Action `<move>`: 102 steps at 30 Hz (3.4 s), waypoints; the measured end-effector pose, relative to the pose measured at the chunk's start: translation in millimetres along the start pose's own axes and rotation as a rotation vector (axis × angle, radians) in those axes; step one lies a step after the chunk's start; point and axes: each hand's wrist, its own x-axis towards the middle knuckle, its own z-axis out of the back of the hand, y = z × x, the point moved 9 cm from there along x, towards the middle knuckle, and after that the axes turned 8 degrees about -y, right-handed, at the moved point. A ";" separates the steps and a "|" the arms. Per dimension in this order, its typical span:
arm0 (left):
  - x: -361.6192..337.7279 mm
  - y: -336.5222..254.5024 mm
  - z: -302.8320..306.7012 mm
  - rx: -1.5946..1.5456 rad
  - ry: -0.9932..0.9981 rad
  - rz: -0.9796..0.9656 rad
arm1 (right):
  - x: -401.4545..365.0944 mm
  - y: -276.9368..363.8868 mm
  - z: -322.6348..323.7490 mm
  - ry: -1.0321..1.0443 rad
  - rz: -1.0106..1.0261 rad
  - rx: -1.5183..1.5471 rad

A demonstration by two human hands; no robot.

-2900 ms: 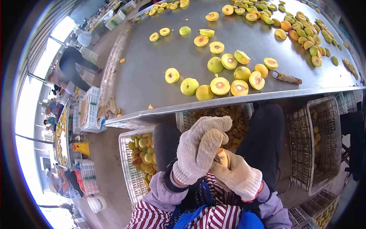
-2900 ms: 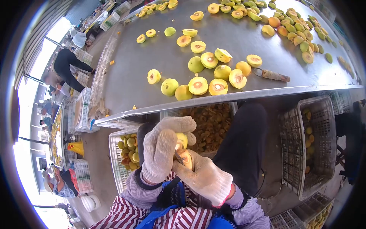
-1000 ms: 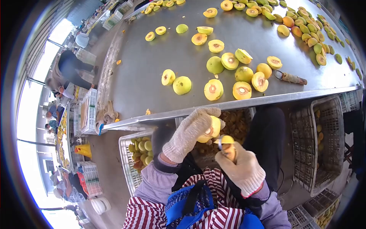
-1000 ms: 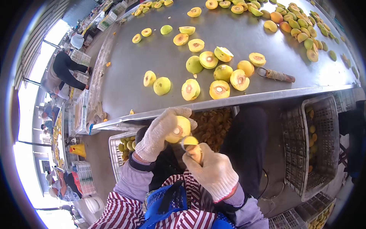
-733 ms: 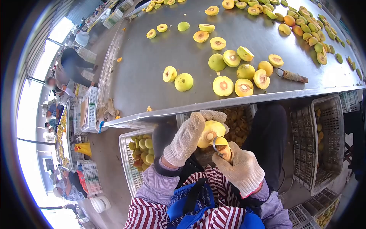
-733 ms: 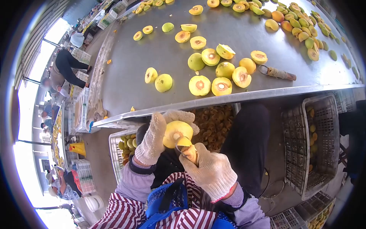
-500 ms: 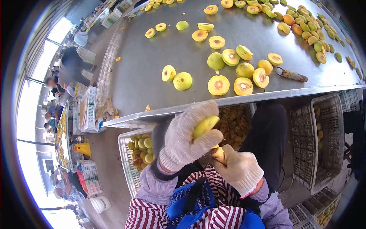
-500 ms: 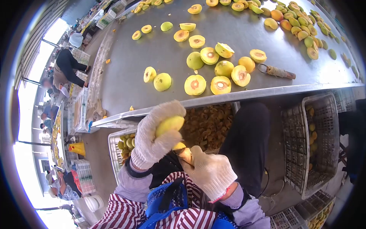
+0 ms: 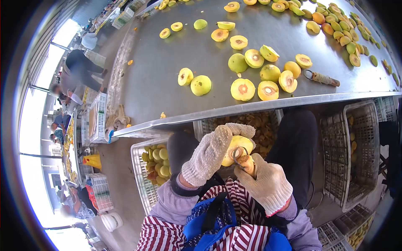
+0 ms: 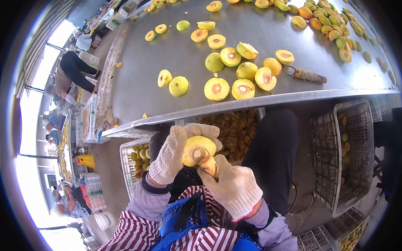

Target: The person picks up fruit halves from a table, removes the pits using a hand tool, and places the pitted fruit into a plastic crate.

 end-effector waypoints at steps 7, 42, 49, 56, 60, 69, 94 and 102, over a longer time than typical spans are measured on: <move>-3.7 -9.0 -8.0 -0.128 -0.054 -0.105 | -5.9 -5.0 -3.3 0.015 -0.026 0.057; 0.2 -61.7 -57.0 0.489 0.111 -0.638 | -58.8 -32.9 -40.3 0.710 -1.074 1.308; 10.4 -49.4 -56.6 0.798 0.064 -0.486 | -60.4 -27.6 -42.7 0.802 -1.082 1.507; 5.4 -58.4 -63.8 0.306 0.266 -0.719 | -59.9 -21.4 -35.4 0.698 -1.069 1.652; 4.6 -48.3 -59.6 -0.025 0.170 -0.612 | -63.1 -26.5 -37.2 0.681 -1.104 1.579; 5.8 -58.1 -63.6 0.275 0.202 -0.822 | -71.0 -28.0 -45.4 0.736 -1.120 1.698; -70.9 -42.2 155.4 2.076 -0.755 -0.412 | -31.2 -44.2 -56.2 0.514 -0.841 0.734; 104.9 -35.9 109.3 1.395 -0.534 -0.325 | -19.3 -54.9 -42.2 0.379 -0.628 0.298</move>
